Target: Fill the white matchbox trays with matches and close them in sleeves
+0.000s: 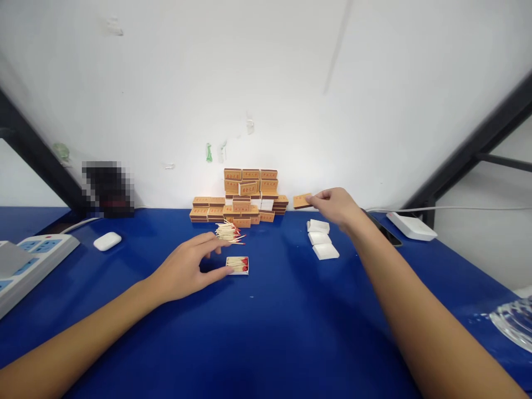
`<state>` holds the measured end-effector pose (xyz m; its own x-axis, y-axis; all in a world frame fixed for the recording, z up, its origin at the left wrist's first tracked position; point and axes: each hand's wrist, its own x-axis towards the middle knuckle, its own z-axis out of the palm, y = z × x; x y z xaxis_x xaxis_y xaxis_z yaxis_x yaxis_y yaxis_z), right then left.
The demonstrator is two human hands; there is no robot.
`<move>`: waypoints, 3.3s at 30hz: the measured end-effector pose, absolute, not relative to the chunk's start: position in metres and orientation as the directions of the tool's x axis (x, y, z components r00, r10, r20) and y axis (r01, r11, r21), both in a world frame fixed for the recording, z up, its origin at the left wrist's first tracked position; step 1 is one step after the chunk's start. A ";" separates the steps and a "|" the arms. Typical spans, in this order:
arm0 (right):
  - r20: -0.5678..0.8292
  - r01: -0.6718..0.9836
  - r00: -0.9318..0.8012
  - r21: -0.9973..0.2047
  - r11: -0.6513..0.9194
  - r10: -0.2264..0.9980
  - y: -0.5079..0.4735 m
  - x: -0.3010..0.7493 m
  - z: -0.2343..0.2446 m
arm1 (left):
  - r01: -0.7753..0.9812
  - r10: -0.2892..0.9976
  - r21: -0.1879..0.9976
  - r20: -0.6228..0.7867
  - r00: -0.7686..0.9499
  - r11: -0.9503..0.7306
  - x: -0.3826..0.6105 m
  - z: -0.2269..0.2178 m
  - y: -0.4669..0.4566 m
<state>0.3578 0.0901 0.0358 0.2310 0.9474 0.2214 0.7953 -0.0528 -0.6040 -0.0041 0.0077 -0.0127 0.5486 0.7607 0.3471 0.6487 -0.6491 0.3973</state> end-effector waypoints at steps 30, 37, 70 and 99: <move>0.165 0.564 -0.439 -0.714 0.414 0.883 0.021 0.276 -0.014 | 0.670 0.768 0.376 0.285 0.574 -0.640 -0.025 -0.012 0.037; 0.156 0.522 -0.442 -0.756 0.395 0.883 0.018 0.272 -0.014 | 0.637 0.738 0.377 0.282 0.613 -0.673 -0.025 -0.015 0.038; 0.203 0.387 -0.350 -0.858 0.338 0.915 0.006 0.260 -0.021 | 0.509 0.824 0.701 0.201 0.530 -0.499 -0.014 -0.013 0.030; 0.278 0.338 -0.404 -0.840 0.425 0.871 -0.029 0.233 -0.031 | 0.548 0.830 0.625 0.397 0.391 -0.556 0.007 -0.015 0.005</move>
<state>0.2330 -0.0290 -0.0311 -0.4041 0.8714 0.2781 0.3383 0.4248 -0.8397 0.0072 0.0047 -0.0155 0.3909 0.8305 0.3969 0.5480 -0.5564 0.6246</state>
